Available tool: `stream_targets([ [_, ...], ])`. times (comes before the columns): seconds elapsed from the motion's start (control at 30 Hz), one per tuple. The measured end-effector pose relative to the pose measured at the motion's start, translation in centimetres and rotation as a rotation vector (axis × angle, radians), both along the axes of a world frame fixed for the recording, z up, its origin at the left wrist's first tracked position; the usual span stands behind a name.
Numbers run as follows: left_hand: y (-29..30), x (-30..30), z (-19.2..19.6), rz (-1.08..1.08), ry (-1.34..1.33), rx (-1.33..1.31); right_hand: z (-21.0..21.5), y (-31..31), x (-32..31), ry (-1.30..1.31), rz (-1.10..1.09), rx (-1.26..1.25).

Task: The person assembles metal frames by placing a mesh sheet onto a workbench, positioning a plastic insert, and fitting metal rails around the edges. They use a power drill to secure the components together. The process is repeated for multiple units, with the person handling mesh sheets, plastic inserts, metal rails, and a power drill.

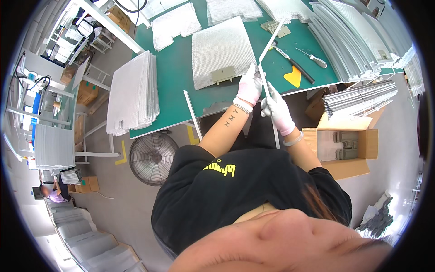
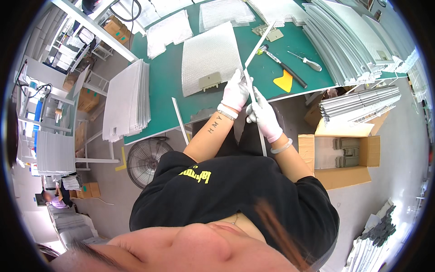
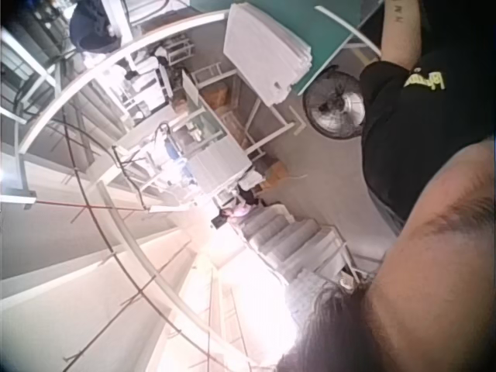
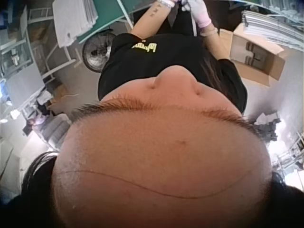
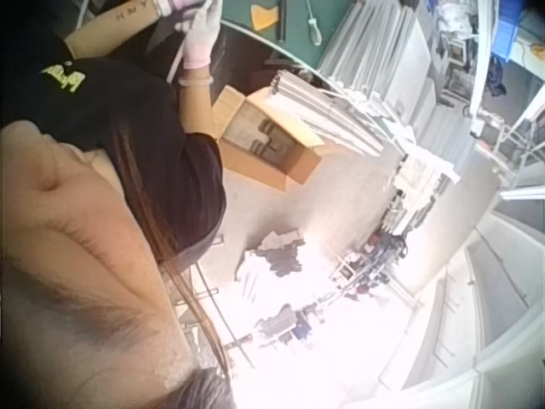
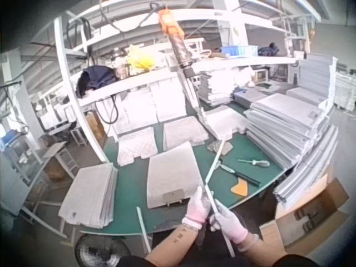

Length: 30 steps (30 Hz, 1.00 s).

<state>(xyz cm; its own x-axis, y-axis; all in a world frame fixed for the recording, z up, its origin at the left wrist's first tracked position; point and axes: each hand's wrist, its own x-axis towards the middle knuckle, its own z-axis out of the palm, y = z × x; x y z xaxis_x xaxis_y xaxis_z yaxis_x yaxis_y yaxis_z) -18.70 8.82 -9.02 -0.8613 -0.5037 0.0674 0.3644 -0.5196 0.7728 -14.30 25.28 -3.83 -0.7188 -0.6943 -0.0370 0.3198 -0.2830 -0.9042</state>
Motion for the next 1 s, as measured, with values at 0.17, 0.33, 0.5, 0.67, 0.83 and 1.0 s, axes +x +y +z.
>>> stream_targets([
  [0.17, 1.6, 1.3, 2.9, 0.204, -0.243, -0.877, -0.5, 0.5, -0.2, -0.035, -0.034, -0.013],
  [0.33, 2.1, 2.3, 3.9, 0.207, -0.343, -1.126, -0.4, 0.5, -0.9, -0.18, 0.001, -0.159],
  [0.5, 1.9, 1.7, 3.1, 0.108, -0.199, -0.684, -0.1, 0.4, -0.4, -0.095, -0.011, -0.074],
  [0.67, 1.9, 0.1, 2.9, -0.103, -0.094, 0.502, -0.5, 0.3, 0.5, 0.01, -0.055, 0.083],
  [0.83, 2.3, 0.7, 2.7, -0.125, -0.111, 0.474, -0.1, -0.2, -1.7, 0.056, -0.018, 0.082],
  [1.0, 3.5, 3.0, 7.1, -0.221, -0.139, 0.457, 0.1, -3.1, -7.7, 0.174, -0.05, 0.167],
])
